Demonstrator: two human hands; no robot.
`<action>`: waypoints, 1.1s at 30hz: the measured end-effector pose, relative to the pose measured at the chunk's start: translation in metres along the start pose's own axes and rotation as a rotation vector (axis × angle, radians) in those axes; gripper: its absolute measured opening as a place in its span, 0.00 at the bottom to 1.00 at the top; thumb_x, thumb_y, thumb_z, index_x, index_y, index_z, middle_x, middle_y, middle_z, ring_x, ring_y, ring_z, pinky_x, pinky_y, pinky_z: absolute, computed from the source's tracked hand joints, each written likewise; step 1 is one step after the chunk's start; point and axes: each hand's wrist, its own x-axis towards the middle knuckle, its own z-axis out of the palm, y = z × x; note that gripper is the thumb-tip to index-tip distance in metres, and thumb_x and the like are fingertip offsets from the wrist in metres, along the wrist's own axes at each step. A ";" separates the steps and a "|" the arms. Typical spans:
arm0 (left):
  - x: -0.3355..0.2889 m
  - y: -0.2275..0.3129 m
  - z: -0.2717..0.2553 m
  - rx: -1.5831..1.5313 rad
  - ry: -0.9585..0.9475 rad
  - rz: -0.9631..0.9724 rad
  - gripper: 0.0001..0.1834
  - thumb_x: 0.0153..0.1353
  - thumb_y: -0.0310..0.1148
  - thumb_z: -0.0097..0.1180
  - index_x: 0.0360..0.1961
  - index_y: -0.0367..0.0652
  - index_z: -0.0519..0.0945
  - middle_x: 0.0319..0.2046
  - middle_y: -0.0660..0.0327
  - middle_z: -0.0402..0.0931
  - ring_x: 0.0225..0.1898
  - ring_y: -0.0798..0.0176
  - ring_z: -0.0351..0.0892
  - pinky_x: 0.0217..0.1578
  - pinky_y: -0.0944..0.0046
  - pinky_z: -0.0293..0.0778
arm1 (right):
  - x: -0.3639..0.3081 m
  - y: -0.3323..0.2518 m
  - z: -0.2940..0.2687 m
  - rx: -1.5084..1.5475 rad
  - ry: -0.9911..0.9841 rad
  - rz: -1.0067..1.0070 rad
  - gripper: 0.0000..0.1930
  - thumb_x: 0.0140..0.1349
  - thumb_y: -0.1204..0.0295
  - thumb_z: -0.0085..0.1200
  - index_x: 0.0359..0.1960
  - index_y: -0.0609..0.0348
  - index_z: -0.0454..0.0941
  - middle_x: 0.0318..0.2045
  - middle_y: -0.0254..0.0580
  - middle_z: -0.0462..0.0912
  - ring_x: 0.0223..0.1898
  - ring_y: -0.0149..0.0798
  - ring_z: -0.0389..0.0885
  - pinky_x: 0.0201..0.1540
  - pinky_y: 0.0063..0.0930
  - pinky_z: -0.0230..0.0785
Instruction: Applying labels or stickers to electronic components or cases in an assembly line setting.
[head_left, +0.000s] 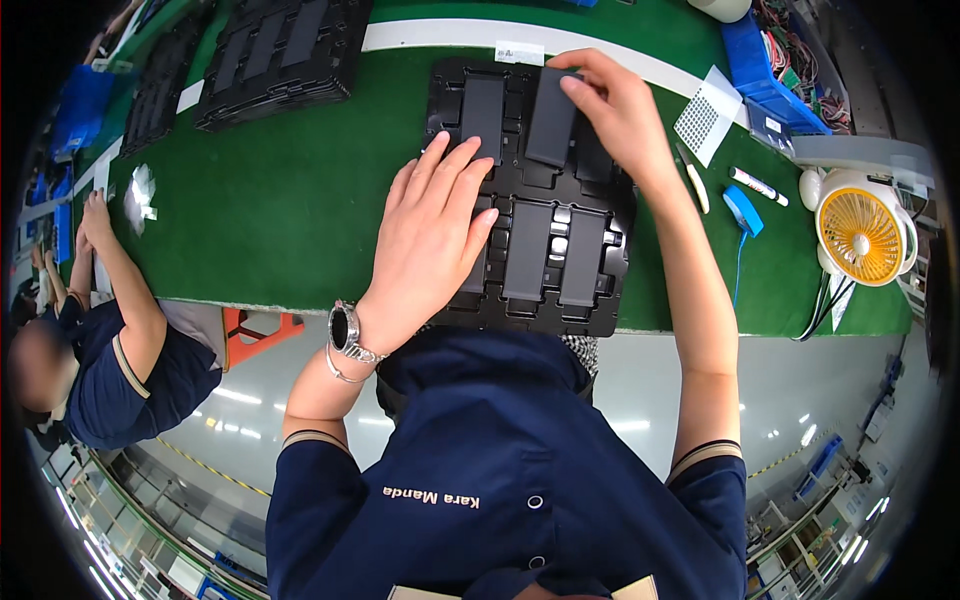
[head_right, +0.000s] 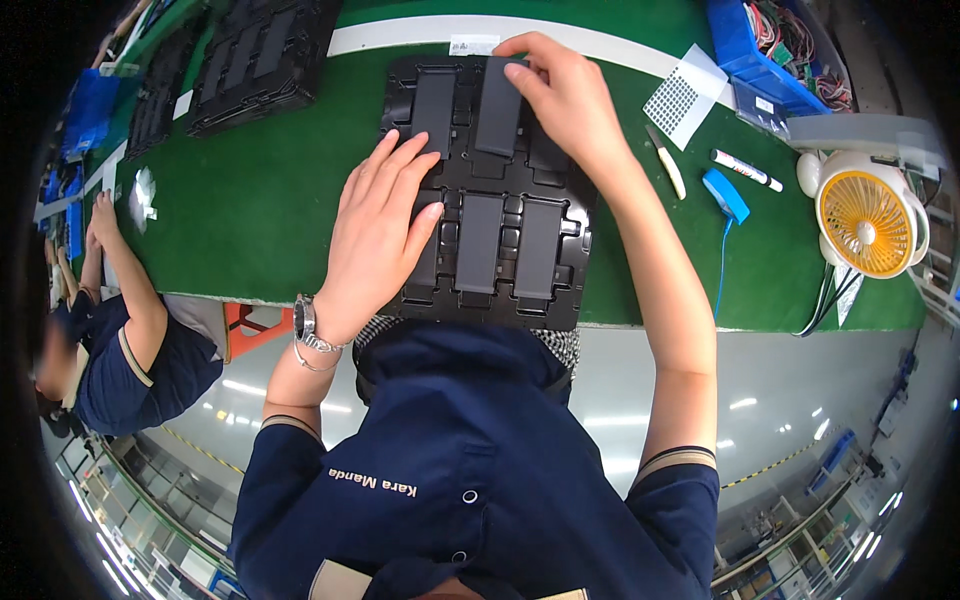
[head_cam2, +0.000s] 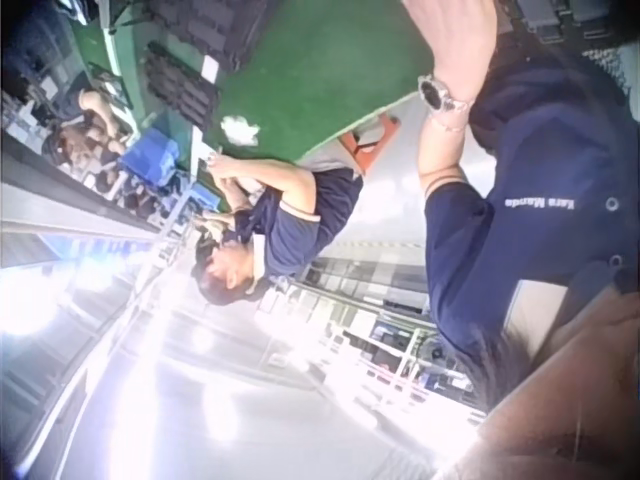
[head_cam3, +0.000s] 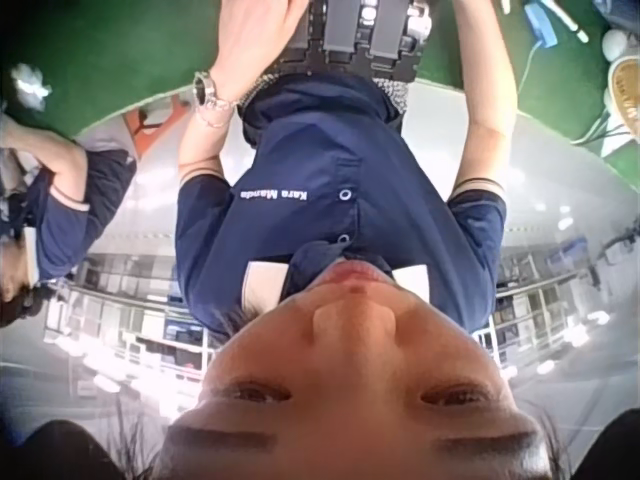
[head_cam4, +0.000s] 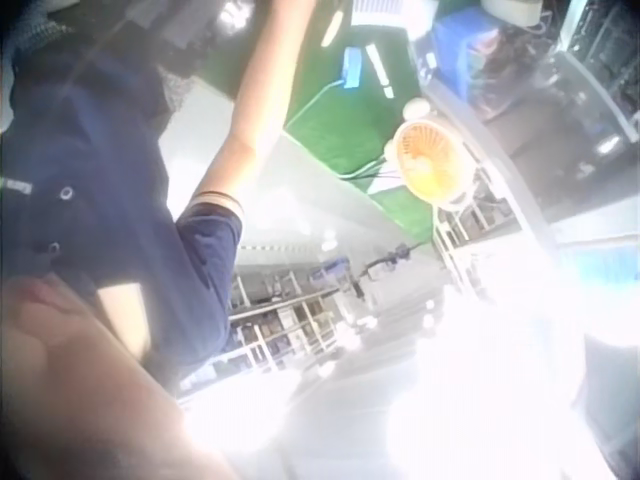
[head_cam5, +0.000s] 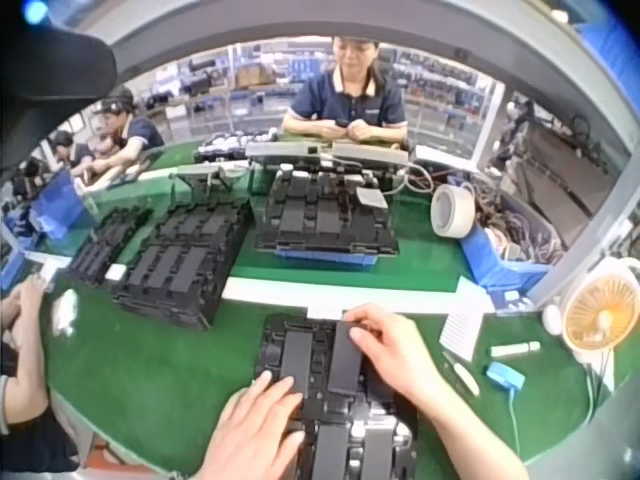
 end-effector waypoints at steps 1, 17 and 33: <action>-0.001 -0.001 0.000 0.018 -0.005 0.005 0.23 0.63 0.35 0.55 0.58 0.39 0.71 0.64 0.54 0.65 0.68 0.48 0.58 0.64 0.48 0.58 | 0.000 -0.005 0.003 -0.178 0.015 -0.020 0.11 0.61 0.76 0.55 0.46 0.58 0.80 0.28 0.36 0.80 0.32 0.28 0.76 0.40 0.22 0.69; 0.002 -0.009 0.004 0.104 -0.044 0.011 0.29 0.61 0.35 0.57 0.63 0.37 0.67 0.67 0.54 0.60 0.70 0.47 0.54 0.64 0.49 0.59 | -0.050 -0.006 -0.046 -0.648 -0.202 -0.335 0.29 0.47 0.72 0.68 0.53 0.58 0.72 0.60 0.47 0.72 0.64 0.49 0.67 0.61 0.42 0.67; -0.012 0.069 -0.001 -1.707 -0.025 -0.538 0.18 0.73 0.31 0.35 0.61 0.39 0.61 0.48 0.61 0.72 0.48 0.71 0.74 0.49 0.67 0.72 | -0.126 -0.071 -0.001 -0.367 0.263 -0.670 0.08 0.47 0.73 0.61 0.31 0.56 0.81 0.41 0.40 0.81 0.44 0.42 0.80 0.43 0.34 0.74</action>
